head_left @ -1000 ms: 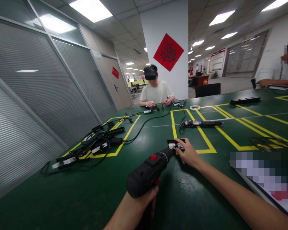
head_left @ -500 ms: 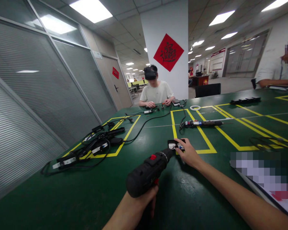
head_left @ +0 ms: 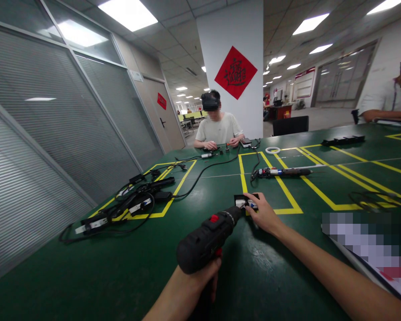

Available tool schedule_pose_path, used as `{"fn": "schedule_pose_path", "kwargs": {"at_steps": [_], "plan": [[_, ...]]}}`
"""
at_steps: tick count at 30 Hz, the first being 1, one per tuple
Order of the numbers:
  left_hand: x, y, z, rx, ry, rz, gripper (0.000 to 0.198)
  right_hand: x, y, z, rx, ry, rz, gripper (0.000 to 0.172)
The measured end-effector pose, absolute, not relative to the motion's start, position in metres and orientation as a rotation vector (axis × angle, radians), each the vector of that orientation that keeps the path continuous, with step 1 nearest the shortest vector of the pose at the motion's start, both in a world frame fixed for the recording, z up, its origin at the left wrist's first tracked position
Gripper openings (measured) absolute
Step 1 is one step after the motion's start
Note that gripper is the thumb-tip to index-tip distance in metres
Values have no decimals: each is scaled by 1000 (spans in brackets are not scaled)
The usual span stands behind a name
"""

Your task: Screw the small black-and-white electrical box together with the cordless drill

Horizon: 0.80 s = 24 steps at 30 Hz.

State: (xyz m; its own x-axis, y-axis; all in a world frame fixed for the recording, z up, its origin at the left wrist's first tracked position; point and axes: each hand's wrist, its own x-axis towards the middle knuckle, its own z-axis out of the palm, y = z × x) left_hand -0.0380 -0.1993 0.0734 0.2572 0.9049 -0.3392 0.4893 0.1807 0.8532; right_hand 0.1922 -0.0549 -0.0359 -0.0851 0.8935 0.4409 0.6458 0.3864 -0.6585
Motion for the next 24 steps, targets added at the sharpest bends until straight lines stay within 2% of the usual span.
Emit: {"fn": "schedule_pose_path", "kwargs": {"at_steps": [24], "plan": [[-38, -199, 69, 1460, 1379, 491, 43, 193, -56, -34, -1354, -1808, 388, 41]]}}
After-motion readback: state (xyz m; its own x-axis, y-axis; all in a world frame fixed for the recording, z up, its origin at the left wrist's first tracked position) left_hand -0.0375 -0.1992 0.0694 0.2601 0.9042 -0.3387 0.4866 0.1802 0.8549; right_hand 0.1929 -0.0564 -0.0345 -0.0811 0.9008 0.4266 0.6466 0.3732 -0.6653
